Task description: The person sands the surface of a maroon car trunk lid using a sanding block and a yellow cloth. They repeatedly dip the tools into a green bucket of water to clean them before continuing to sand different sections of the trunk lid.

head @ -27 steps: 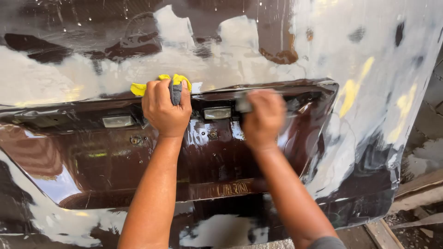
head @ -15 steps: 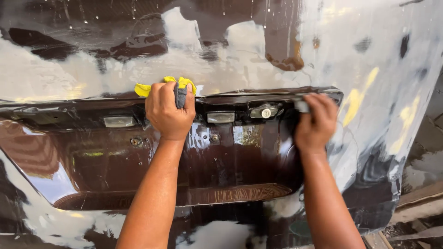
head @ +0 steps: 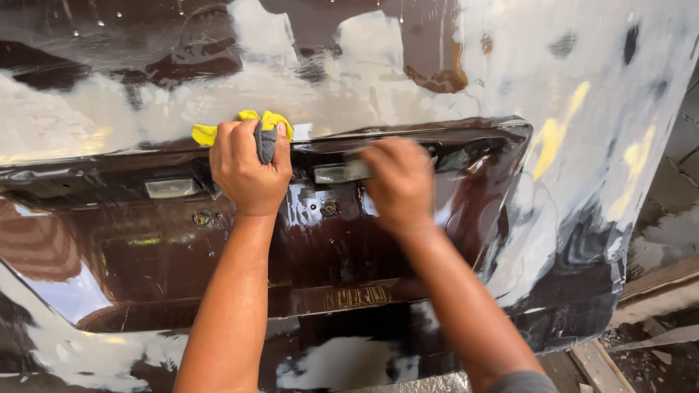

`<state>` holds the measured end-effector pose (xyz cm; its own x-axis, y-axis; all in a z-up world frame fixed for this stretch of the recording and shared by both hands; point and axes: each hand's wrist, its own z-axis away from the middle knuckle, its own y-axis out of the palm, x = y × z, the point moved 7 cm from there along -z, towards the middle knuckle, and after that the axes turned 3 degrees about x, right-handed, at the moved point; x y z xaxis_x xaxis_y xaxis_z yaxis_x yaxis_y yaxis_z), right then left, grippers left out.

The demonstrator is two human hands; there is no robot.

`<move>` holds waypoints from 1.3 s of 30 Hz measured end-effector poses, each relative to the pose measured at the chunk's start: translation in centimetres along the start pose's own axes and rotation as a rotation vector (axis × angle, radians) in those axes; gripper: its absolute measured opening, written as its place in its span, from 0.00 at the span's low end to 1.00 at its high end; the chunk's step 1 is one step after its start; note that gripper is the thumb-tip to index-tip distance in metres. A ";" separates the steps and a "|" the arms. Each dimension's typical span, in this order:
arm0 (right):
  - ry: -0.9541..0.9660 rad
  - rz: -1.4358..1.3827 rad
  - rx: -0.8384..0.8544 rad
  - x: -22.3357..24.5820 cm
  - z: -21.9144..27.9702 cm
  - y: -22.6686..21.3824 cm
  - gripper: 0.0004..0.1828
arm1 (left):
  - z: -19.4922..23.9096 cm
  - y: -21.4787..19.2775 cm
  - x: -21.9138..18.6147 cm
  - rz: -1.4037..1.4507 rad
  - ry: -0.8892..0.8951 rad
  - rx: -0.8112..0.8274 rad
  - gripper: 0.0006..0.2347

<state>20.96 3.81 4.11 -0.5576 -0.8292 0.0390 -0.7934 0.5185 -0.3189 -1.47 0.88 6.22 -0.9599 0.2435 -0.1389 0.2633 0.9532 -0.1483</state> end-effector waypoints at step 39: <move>0.318 0.122 -0.188 -6.8 3.4 -4.6 0.19 | -0.4 -1.3 1.5 -0.009 -0.010 -0.025 0.11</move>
<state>29.24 6.40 2.12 -0.6748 -0.6687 0.3124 -0.7313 0.6627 -0.1611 -3.30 0.12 6.57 -0.9610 0.2336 -0.1479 0.2524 0.9595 -0.1248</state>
